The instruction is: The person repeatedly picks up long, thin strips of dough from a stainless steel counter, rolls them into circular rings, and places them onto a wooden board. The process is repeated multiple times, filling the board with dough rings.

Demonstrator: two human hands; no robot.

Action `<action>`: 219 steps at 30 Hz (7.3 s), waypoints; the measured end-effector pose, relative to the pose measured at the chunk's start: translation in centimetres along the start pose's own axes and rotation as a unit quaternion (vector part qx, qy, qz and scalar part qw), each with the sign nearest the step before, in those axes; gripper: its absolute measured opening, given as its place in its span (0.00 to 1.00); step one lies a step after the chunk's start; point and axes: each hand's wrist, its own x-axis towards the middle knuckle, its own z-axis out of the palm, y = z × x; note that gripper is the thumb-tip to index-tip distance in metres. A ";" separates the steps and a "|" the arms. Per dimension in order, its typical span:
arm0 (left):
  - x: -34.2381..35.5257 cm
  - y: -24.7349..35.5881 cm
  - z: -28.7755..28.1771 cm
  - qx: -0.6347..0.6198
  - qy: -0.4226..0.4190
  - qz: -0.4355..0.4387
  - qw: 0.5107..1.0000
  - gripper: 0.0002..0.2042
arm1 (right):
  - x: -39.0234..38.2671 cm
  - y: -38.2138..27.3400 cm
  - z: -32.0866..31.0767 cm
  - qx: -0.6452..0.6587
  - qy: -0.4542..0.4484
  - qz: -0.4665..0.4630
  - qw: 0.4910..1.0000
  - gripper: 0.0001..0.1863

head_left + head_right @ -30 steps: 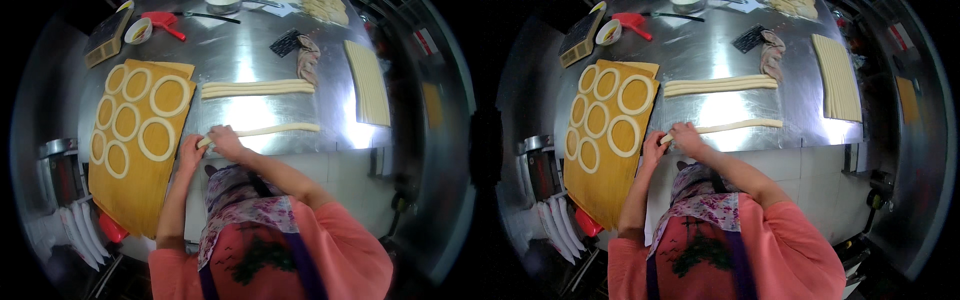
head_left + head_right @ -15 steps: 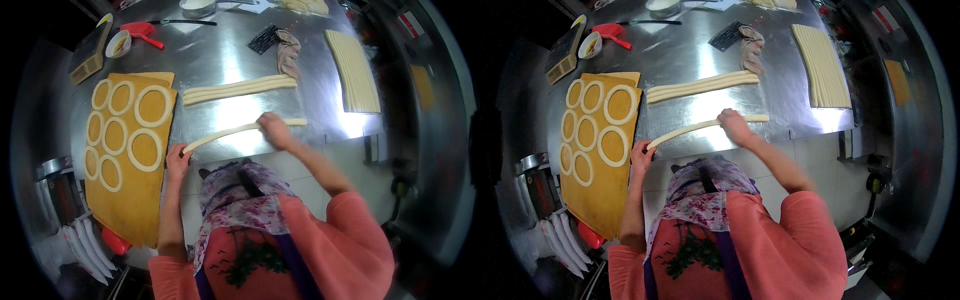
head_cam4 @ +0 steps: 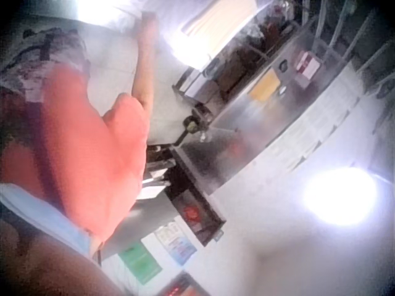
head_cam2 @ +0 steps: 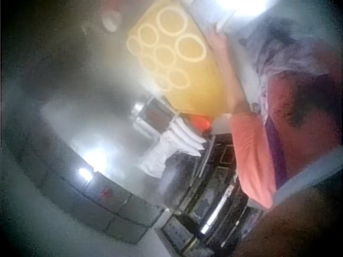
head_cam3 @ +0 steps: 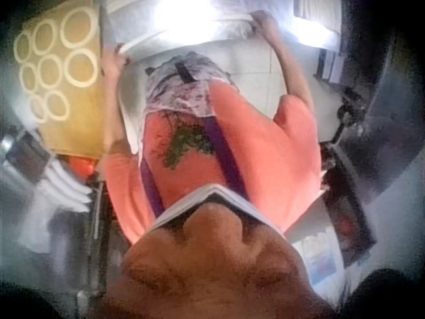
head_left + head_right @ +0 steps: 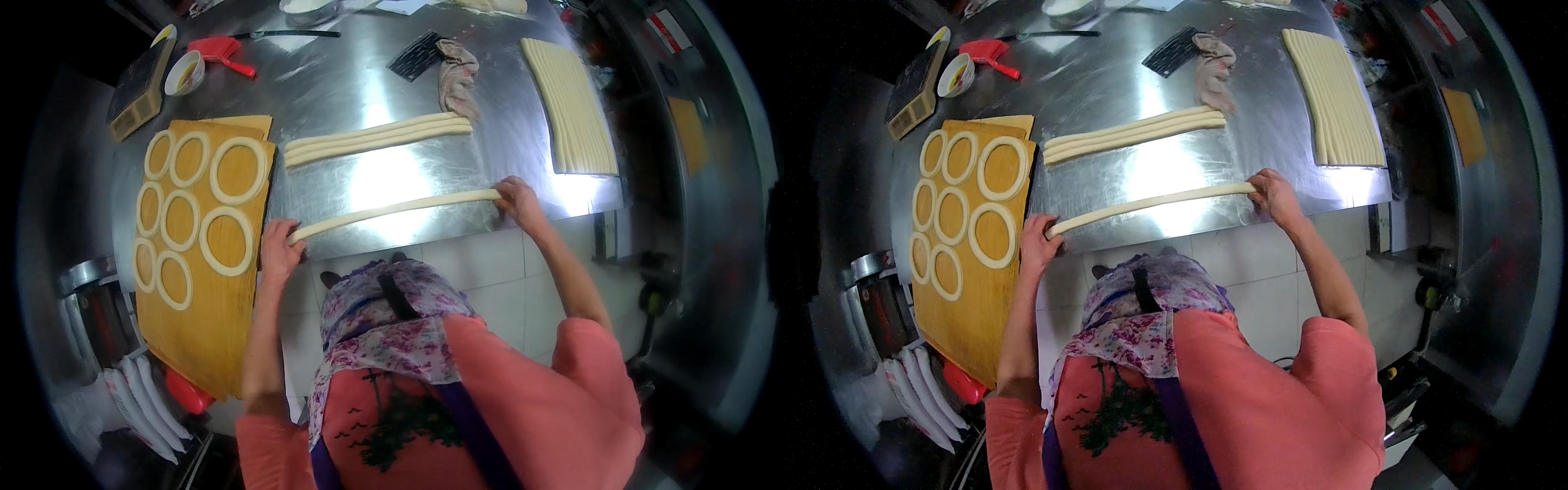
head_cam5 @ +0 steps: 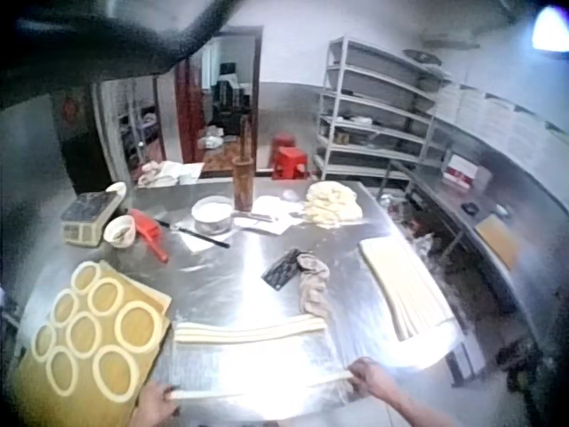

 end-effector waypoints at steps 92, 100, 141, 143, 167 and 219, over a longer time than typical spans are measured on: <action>-29.3 -20.2 -16.1 -0.101 0.224 -0.106 0.964 0.24 | 9.6 -57.6 40.3 -0.069 -0.335 -0.432 0.835 0.26; -27.8 -17.8 -12.8 -0.091 0.113 -0.029 0.989 0.15 | 7.3 -55.2 36.2 -0.165 -0.364 -0.637 0.659 0.16; -23.1 -12.5 -9.8 -0.061 0.248 -0.222 0.941 0.14 | 8.8 -53.8 37.5 -0.033 -0.421 -0.541 0.727 0.12; -23.2 -12.1 -10.5 -0.061 0.259 -0.225 0.937 0.14 | 8.9 -53.8 37.7 -0.025 -0.408 -0.572 0.711 0.11; -23.6 -13.7 -8.9 -0.072 0.324 -0.225 0.916 0.07 | 5.0 -52.6 40.0 -0.054 -0.246 -0.546 0.799 0.08; -25.0 -14.0 -9.9 -0.043 0.293 -0.147 0.944 0.10 | 5.2 -51.0 39.1 -0.001 -0.254 -0.554 0.793 0.11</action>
